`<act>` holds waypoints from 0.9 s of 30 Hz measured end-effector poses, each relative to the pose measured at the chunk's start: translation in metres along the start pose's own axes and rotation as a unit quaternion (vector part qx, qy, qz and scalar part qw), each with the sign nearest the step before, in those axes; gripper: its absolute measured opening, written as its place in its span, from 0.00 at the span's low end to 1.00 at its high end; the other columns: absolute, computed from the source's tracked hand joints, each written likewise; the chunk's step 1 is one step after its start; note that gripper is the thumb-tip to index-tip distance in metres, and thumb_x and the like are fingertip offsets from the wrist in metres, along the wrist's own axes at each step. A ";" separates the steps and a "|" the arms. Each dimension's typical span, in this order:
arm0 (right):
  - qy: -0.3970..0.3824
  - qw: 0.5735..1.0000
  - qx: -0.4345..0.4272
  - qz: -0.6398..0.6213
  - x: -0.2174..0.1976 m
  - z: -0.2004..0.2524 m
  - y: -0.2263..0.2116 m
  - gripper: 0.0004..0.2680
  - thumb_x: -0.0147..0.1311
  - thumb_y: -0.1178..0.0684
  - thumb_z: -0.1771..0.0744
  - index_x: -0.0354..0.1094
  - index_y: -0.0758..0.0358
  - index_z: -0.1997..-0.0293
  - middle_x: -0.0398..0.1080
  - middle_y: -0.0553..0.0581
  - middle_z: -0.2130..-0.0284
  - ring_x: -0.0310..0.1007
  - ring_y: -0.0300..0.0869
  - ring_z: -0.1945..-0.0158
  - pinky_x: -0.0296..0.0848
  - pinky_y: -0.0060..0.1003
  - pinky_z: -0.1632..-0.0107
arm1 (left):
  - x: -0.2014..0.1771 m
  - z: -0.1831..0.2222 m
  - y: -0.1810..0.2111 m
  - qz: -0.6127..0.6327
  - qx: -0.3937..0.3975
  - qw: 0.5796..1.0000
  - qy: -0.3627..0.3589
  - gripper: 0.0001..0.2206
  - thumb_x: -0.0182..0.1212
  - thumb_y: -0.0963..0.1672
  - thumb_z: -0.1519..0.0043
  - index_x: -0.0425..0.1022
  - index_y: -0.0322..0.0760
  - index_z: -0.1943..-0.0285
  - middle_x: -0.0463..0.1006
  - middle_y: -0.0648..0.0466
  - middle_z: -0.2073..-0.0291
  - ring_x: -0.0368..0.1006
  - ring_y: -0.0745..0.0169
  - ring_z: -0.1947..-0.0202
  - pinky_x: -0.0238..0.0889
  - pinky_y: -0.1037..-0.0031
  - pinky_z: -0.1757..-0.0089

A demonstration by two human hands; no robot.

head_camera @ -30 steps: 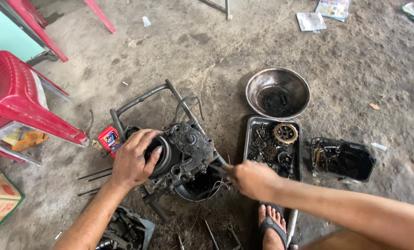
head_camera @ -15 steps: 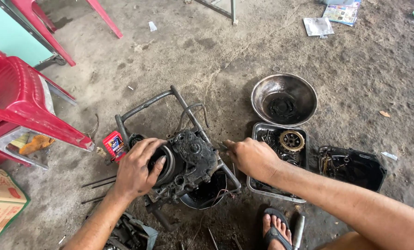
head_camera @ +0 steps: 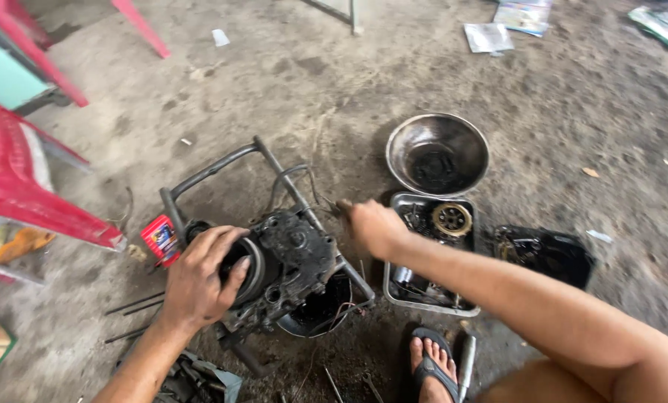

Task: Repairing a motorcycle engine using hand tools and an impact wrench.

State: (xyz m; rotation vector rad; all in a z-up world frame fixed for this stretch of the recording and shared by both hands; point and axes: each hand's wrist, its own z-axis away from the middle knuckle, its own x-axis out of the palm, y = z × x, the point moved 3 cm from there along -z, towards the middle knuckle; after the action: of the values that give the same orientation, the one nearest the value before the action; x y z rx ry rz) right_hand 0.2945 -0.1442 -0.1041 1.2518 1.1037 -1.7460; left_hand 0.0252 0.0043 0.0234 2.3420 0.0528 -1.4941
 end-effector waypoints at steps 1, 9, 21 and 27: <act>-0.001 1.000 0.006 0.000 -0.020 0.009 -0.003 0.08 0.49 0.57 0.30 0.77 0.64 0.53 0.77 0.59 0.68 0.65 0.37 0.72 0.72 0.35 0.66 | 0.004 -0.002 0.000 0.005 0.004 1.000 -0.002 0.20 0.57 0.50 0.37 0.76 0.36 0.41 0.78 0.45 0.46 0.75 0.44 0.46 0.69 0.57 0.49; -0.104 0.977 0.081 -0.169 -0.093 0.055 -0.018 0.13 0.41 0.47 0.28 0.69 0.58 0.42 0.77 0.61 0.75 0.75 0.45 0.78 0.81 0.43 0.71 | 0.002 -0.001 -0.004 0.001 0.014 1.000 0.008 0.20 0.56 0.50 0.37 0.76 0.36 0.41 0.78 0.45 0.47 0.75 0.43 0.46 0.70 0.56 0.48; -0.036 0.995 -0.019 -0.096 -0.060 0.073 -0.040 0.20 0.47 0.48 0.29 0.51 0.54 0.26 0.75 0.61 0.78 0.76 0.48 0.75 0.78 0.45 0.67 | -0.002 -0.004 0.003 0.013 -0.011 1.000 0.007 0.19 0.57 0.50 0.38 0.76 0.37 0.42 0.78 0.46 0.47 0.76 0.44 0.46 0.70 0.58 0.49; -0.112 0.988 -0.069 0.086 -0.049 0.076 -0.055 0.31 0.48 0.63 0.33 0.35 0.59 0.20 0.72 0.56 0.68 0.75 0.42 0.69 0.78 0.37 0.67 | 0.001 -0.002 0.002 0.017 -0.023 1.000 0.003 0.20 0.58 0.50 0.38 0.76 0.37 0.41 0.78 0.45 0.46 0.76 0.43 0.46 0.70 0.58 0.48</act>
State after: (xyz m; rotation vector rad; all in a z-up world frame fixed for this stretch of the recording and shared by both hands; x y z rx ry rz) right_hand 0.2322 -0.1894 -0.0314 1.0078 0.9399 -1.6082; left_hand 0.0276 0.0026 0.0241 2.3014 0.0485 -1.4544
